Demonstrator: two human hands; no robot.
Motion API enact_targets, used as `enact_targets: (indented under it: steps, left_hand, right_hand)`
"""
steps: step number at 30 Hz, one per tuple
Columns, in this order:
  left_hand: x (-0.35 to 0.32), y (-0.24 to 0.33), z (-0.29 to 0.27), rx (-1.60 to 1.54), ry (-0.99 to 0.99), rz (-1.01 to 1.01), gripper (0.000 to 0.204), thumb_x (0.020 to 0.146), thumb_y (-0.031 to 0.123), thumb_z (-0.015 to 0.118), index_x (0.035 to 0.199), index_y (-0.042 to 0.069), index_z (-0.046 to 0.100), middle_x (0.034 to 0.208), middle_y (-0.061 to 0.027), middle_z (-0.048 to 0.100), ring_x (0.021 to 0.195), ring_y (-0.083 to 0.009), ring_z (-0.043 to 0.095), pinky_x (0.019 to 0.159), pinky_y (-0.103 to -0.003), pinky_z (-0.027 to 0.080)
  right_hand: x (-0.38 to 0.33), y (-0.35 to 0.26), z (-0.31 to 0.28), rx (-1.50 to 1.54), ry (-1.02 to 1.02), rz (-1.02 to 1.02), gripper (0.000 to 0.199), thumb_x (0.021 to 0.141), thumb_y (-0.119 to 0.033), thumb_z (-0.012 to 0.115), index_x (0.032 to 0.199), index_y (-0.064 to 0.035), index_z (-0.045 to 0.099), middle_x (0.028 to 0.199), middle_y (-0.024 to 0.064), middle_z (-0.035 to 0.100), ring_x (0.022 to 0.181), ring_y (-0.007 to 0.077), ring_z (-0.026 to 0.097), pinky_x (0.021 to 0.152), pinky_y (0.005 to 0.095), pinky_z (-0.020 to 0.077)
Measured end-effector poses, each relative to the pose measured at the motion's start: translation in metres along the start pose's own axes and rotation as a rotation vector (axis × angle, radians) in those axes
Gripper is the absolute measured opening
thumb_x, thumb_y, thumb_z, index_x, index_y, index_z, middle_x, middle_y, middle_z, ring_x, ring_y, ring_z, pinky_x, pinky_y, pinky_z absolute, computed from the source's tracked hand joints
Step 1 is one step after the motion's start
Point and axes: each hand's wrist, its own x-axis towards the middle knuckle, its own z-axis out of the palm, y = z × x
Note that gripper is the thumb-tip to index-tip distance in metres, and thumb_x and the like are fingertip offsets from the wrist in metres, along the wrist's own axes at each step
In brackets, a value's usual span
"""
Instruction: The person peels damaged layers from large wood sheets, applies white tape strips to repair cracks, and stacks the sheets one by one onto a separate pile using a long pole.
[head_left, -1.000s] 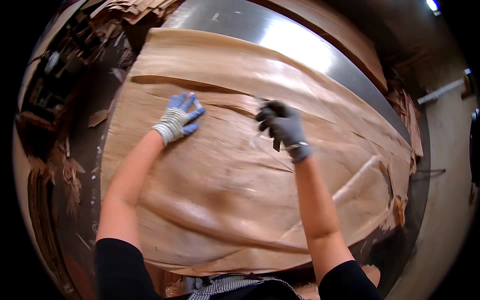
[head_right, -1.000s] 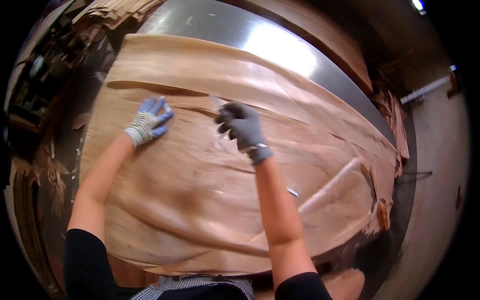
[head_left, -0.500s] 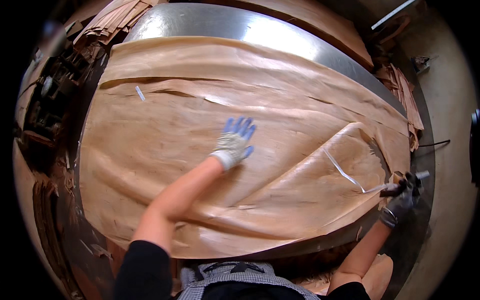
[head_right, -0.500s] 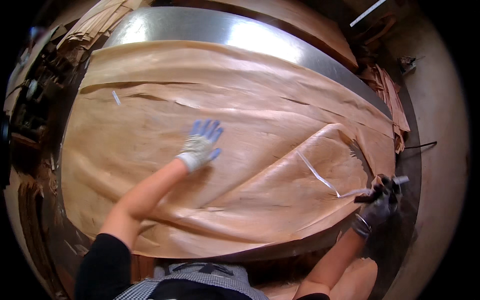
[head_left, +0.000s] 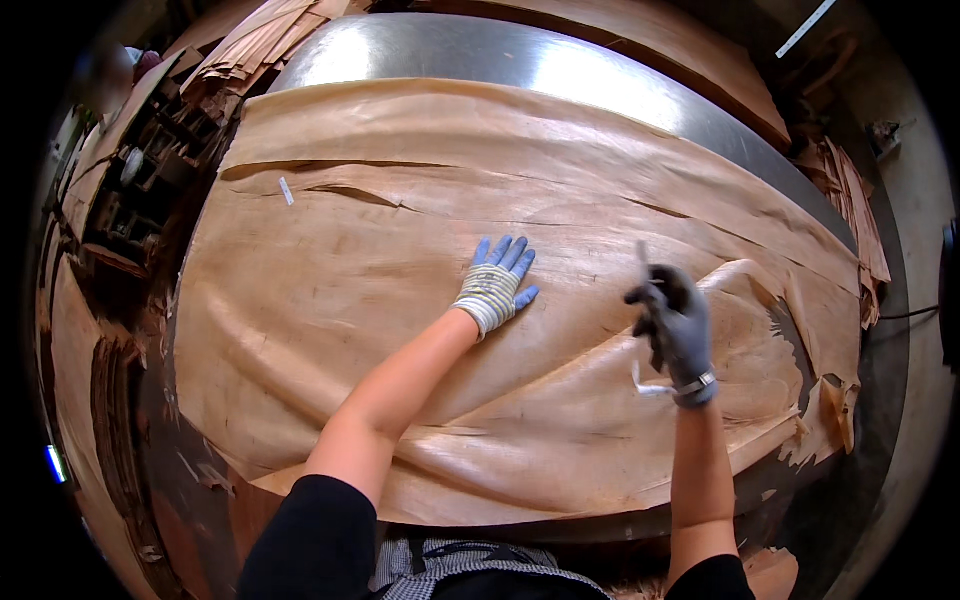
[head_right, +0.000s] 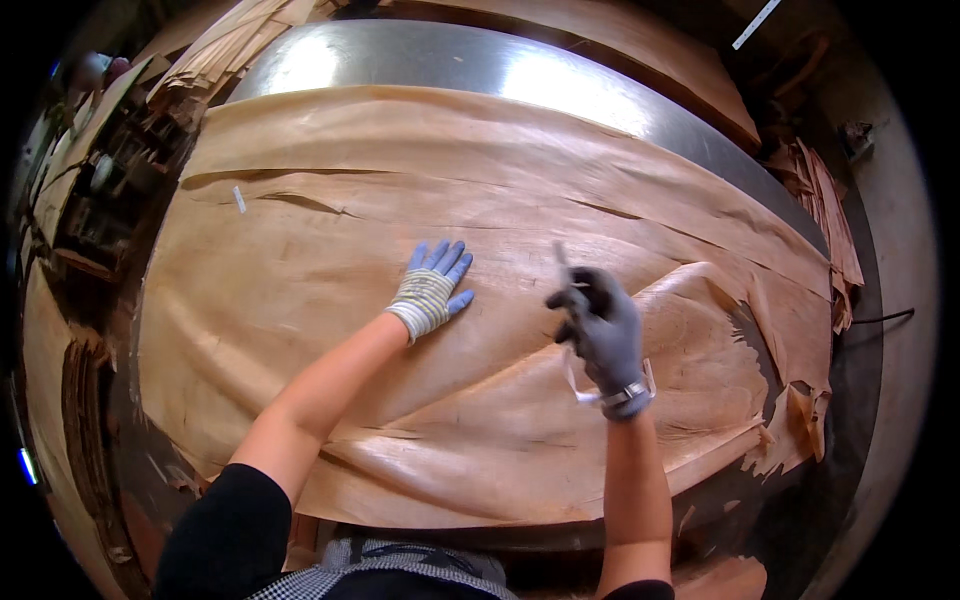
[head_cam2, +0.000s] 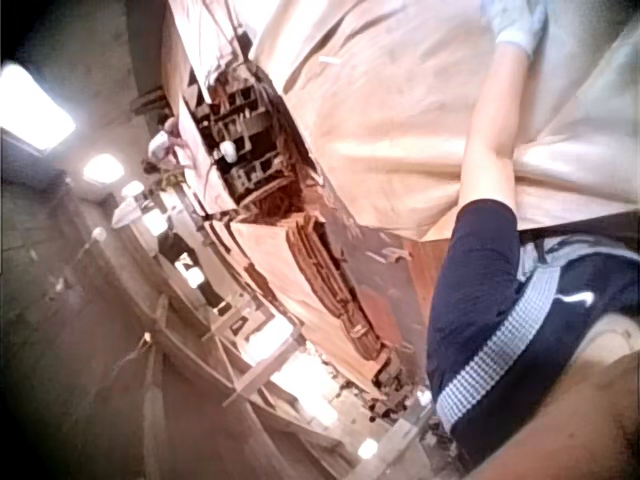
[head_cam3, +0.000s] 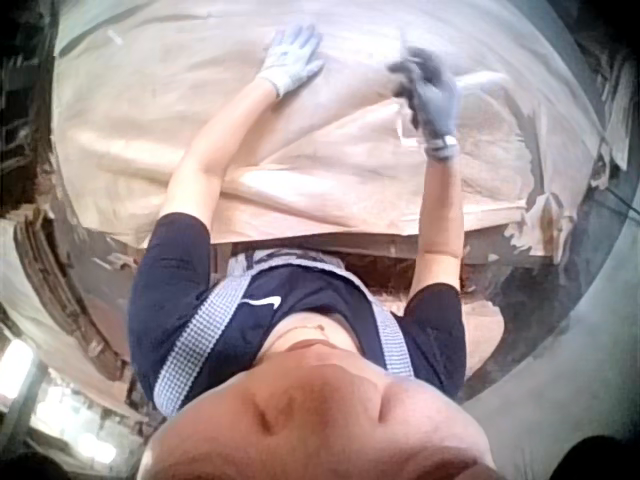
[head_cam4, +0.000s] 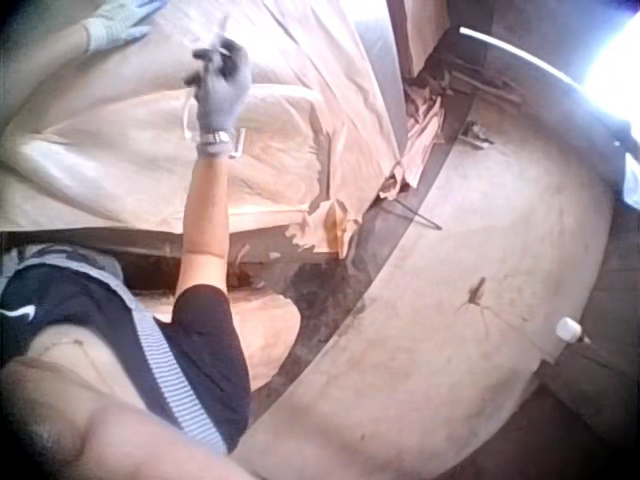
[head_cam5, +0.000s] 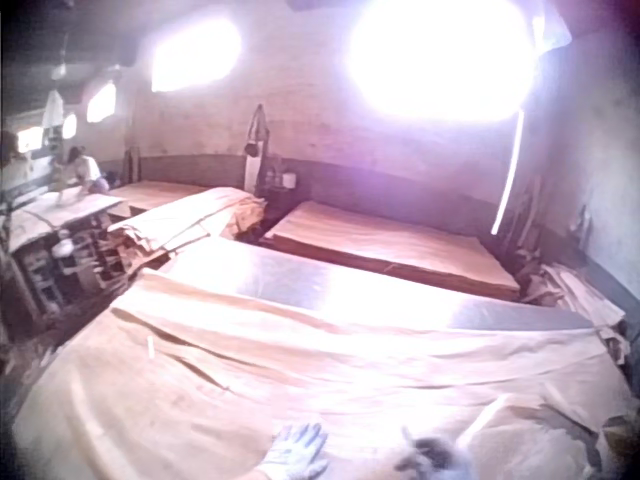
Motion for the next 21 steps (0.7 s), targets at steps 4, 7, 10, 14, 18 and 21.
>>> enact_targets:
  steps: [4,7,10,14,18,21]
  left_hand:
    - [0.003,-0.009,-0.004,-0.071,0.082,-0.016,0.065,0.085,0.040,0.052,0.139,0.006,0.036,0.148,-0.0151,0.027,0.136,-0.0338,0.023,0.111,-0.051,0.012]
    - [0.008,-0.038,-0.003,0.060,0.225,-0.098,0.067,0.084,0.037,0.053,0.140,0.005,0.033,0.149,-0.0167,0.024,0.137,-0.0346,0.021,0.111,-0.052,0.011]
    - [0.016,-0.054,-0.006,0.046,0.214,-0.159,0.069,0.083,0.033,0.054,0.140,0.003,0.031,0.149,-0.0177,0.022,0.138,-0.0339,0.020,0.112,-0.051,0.011]
    - [0.037,-0.055,0.008,-0.088,0.123,0.074,0.060,0.084,0.025,0.052,0.136,0.001,0.036,0.146,-0.0195,0.029,0.135,-0.0356,0.026,0.112,-0.049,0.015]
    - [0.034,-0.062,0.004,-0.052,0.078,0.140,0.049,0.083,0.019,0.049,0.128,0.000,0.048,0.140,-0.0208,0.038,0.132,-0.0351,0.033,0.110,-0.048,0.022]
    - [0.045,-0.052,0.001,0.115,0.074,0.169,0.047,0.083,0.020,0.049,0.126,0.001,0.051,0.139,-0.0182,0.041,0.130,-0.0329,0.037,0.109,-0.046,0.025]
  right_hand:
    - [0.073,0.040,0.052,-0.138,-0.078,0.267,0.014,0.088,-0.010,0.057,0.093,0.0024,0.057,0.077,0.0113,0.065,0.052,0.0141,0.059,0.042,0.0239,0.0452]
    - [0.125,0.083,0.093,-0.262,-0.163,0.337,0.018,0.085,-0.013,0.060,0.089,0.0040,0.060,0.066,0.0105,0.065,0.047,0.0188,0.061,0.042,0.0288,0.0463]
    - [0.150,0.111,0.119,-0.310,-0.070,0.351,0.018,0.083,-0.016,0.063,0.078,0.0020,0.065,0.063,0.0111,0.065,0.047,0.0177,0.062,0.045,0.0301,0.0477]
    - [0.171,0.157,0.107,-0.436,-0.085,0.177,0.034,0.082,-0.034,0.061,0.084,-0.0012,0.069,0.070,0.0175,0.067,0.065,0.0299,0.066,0.063,0.0369,0.0526]
    - [0.152,0.115,0.135,-1.003,-0.187,0.050,0.029,0.079,-0.028,0.056,0.091,-0.0047,0.068,0.095,0.0231,0.064,0.090,0.0381,0.062,0.082,0.0446,0.0486]
    - [0.147,0.095,0.093,-1.095,0.073,-0.066,0.021,0.086,-0.017,0.051,0.087,-0.0023,0.066,0.089,0.0198,0.066,0.079,0.0311,0.066,0.071,0.0411,0.0527]
